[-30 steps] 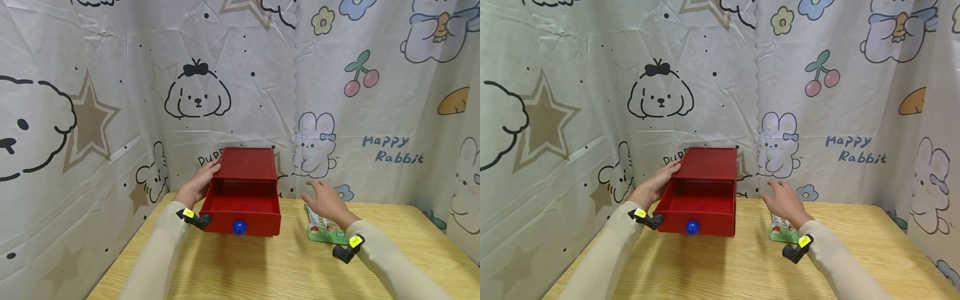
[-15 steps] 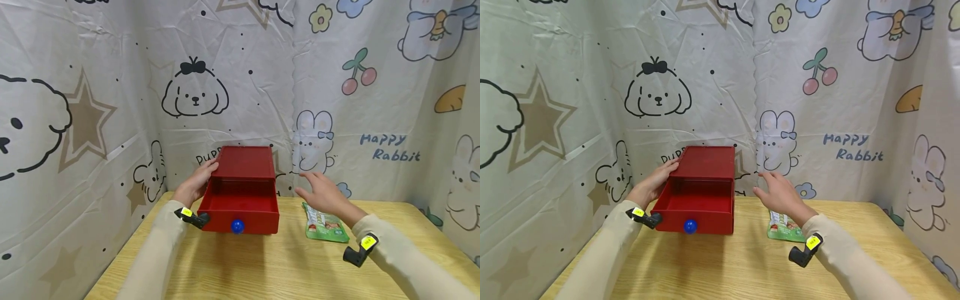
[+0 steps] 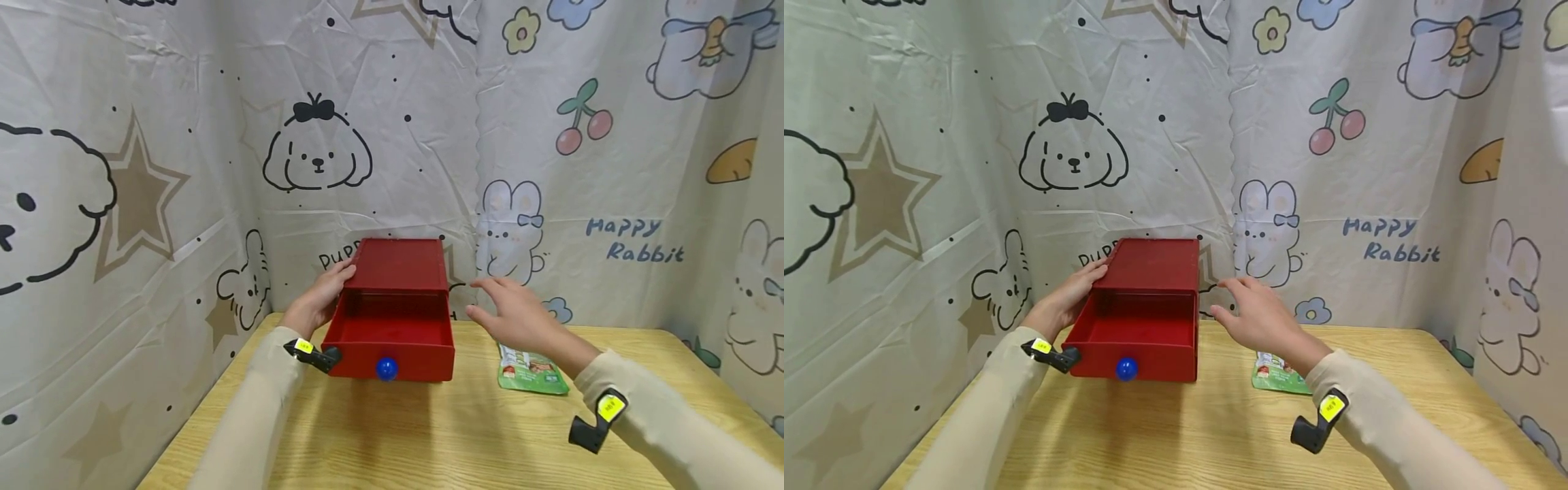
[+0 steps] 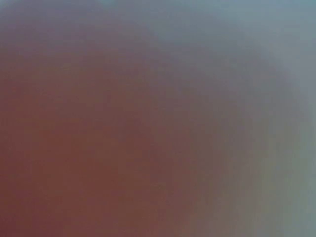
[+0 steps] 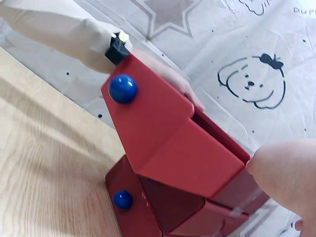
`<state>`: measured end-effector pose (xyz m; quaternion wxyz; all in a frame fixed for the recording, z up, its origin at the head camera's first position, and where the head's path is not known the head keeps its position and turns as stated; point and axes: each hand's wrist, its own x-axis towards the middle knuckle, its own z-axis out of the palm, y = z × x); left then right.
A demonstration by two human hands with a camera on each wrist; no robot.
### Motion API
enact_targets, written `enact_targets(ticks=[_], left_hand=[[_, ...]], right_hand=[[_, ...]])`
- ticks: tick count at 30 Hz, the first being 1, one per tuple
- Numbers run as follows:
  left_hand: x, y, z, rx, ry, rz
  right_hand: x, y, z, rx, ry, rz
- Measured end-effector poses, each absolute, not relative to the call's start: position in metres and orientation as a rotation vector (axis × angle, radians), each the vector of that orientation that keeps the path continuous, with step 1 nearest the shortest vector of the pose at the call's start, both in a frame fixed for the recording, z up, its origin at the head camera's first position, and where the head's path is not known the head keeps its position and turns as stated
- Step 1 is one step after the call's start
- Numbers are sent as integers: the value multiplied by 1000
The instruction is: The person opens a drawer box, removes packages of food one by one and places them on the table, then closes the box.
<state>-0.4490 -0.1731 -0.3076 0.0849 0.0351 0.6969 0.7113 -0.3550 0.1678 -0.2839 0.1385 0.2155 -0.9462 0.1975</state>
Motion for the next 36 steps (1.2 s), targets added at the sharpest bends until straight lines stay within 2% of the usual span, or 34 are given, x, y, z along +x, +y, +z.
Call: enact_targets(ticks=[13,36], left_hand=[[-448,-178,-312,109,2074,2124],[-446,-173,-308,125,2091,2108]], right_hand=[[-336,141,-266,738,-2706,660],[-275,94,-264,1273,-2363,866]])
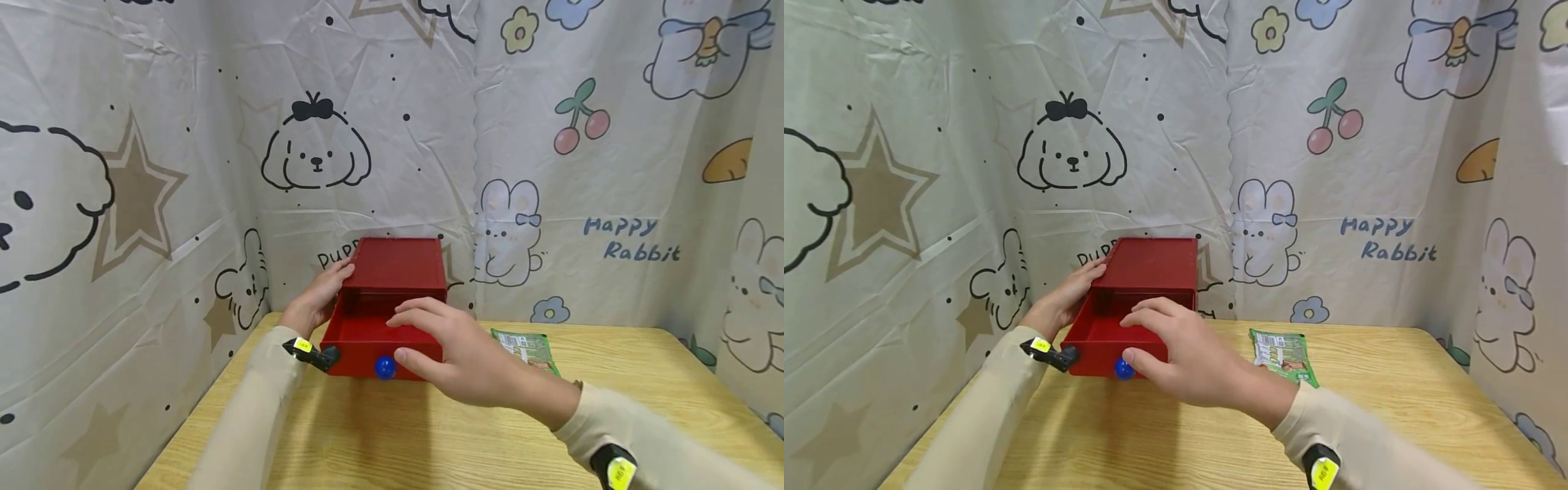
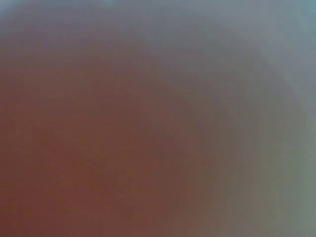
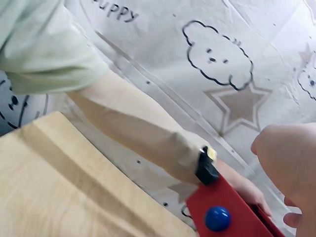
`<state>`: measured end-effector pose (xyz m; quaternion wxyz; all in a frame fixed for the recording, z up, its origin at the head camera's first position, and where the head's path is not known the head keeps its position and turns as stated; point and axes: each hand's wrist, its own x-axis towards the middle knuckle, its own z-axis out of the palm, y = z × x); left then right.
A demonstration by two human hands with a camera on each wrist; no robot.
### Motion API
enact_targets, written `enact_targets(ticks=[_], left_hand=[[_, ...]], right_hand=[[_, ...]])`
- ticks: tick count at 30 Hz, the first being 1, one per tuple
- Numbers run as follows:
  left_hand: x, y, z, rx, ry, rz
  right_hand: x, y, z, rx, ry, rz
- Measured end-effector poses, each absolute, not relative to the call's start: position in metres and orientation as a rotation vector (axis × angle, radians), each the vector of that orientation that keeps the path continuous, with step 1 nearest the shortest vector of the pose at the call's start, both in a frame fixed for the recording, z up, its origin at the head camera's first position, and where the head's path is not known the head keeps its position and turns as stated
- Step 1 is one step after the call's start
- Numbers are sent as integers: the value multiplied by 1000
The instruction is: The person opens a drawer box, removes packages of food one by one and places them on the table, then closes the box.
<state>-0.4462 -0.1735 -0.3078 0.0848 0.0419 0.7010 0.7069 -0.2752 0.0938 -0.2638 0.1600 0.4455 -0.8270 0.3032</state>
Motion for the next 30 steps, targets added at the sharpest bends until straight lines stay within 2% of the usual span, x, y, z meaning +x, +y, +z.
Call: enact_targets(ticks=[7,15,18,24,30], left_hand=[[-446,-174,-306,131,2104,2102],[-447,-172,-307,112,2091,2113],[-447,-171,-307,112,2085,2120],[-447,-172,-307,115,2082,2121],[-447,-173,-308,105,2076,2124]], right_hand=[[-264,85,-273,1399,-2335,1090],[-257,78,-293,1310,-2571,1382],[-254,74,-299,1217,-2646,1567],[-254,65,-310,844,-2741,1995],[-253,55,-321,575,-2739,2154]])
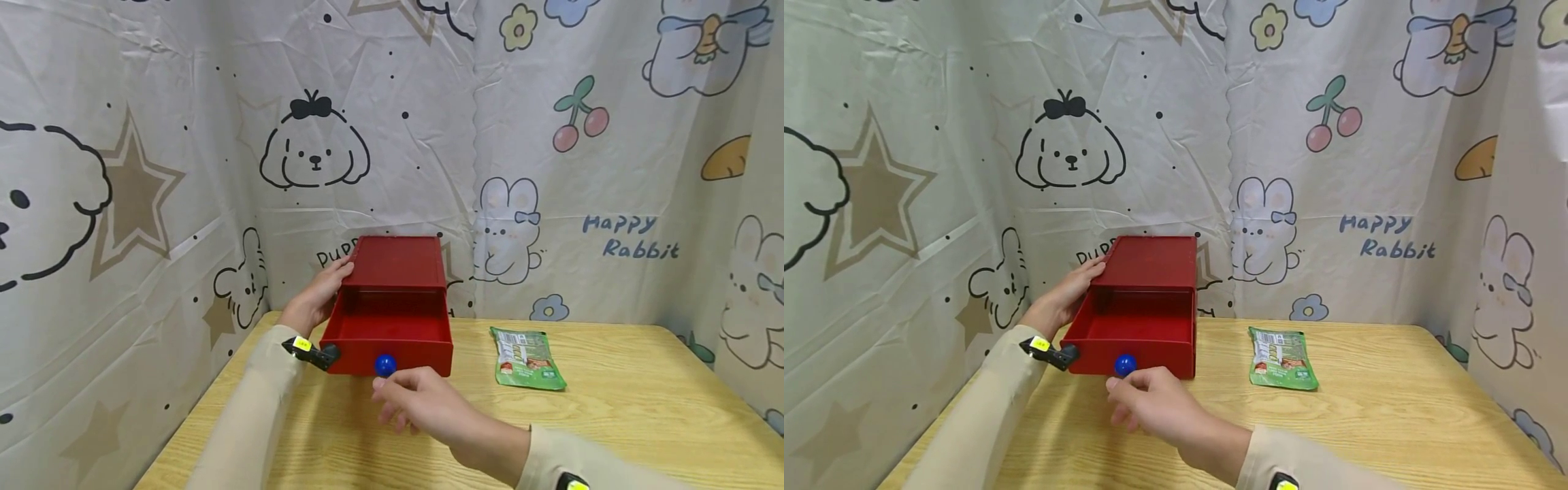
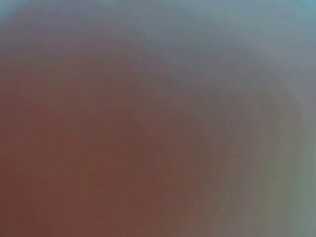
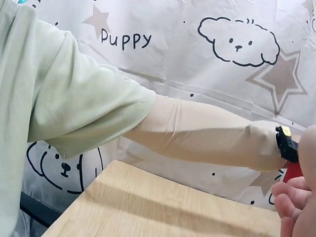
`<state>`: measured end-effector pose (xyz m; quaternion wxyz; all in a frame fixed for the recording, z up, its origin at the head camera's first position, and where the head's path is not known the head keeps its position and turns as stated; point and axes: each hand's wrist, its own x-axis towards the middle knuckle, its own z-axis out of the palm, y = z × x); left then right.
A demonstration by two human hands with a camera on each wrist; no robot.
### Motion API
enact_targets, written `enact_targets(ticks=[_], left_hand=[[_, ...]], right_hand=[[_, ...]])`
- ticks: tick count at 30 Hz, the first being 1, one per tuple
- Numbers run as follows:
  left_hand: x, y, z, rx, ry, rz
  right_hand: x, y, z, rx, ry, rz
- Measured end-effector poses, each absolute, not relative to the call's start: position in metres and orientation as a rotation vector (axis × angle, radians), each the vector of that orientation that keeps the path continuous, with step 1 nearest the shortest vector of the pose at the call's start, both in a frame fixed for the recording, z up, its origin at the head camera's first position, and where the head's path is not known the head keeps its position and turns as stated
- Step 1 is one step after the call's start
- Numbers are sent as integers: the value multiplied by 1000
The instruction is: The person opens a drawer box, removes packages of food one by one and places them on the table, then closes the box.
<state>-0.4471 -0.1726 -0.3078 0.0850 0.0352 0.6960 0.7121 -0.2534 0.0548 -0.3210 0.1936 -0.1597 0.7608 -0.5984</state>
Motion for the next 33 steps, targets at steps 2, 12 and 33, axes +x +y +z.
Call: enact_targets(ticks=[2,12,33], left_hand=[[-447,-172,-308,106,2080,2120],[-445,-173,-308,125,2088,2117],[-444,-173,-307,127,2094,2101]], right_hand=[[-255,52,-324,-381,2112,-1716],[-265,39,-346,-200,2023,-1937],[-273,36,-353,-247,2085,-2003]])
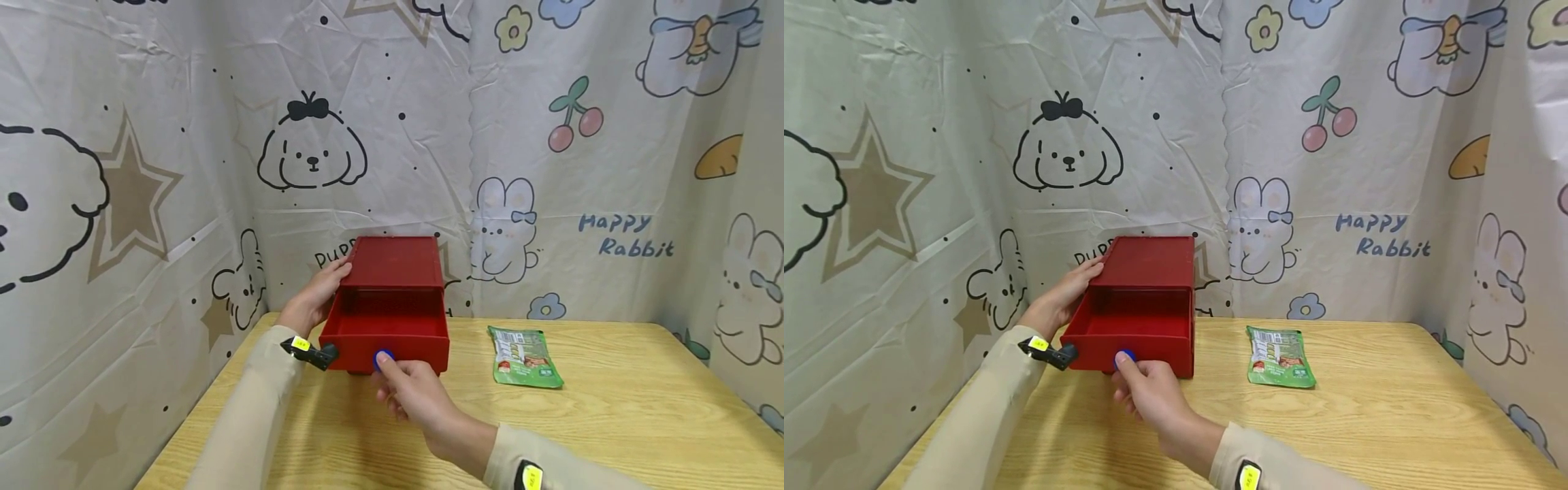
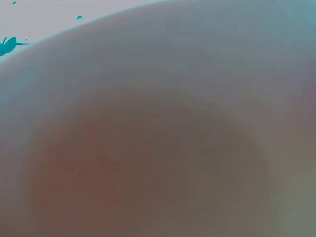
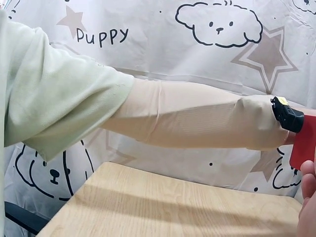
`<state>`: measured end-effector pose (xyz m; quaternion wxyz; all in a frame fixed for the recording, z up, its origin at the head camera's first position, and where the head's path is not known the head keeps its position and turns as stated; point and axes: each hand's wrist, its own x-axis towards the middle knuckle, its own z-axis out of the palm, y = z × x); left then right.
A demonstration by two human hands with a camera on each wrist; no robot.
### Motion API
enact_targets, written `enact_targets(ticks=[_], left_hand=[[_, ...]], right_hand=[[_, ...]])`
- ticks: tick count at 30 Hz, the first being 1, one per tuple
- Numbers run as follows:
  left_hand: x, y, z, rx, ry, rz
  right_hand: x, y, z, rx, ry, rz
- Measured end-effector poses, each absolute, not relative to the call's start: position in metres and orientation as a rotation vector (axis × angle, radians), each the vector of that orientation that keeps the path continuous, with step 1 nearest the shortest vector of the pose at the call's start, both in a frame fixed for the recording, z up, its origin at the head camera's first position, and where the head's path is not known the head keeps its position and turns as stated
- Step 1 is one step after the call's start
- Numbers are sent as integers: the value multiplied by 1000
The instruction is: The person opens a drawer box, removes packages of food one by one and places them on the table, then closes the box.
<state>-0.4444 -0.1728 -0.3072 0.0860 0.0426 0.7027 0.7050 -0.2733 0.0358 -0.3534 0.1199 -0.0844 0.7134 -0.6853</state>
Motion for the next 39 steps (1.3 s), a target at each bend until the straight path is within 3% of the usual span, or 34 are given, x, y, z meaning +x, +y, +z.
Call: enact_targets(ticks=[39], left_hand=[[-445,-172,-308,118,2098,2116]], right_hand=[[-292,35,-344,-334,2177,-1997]])
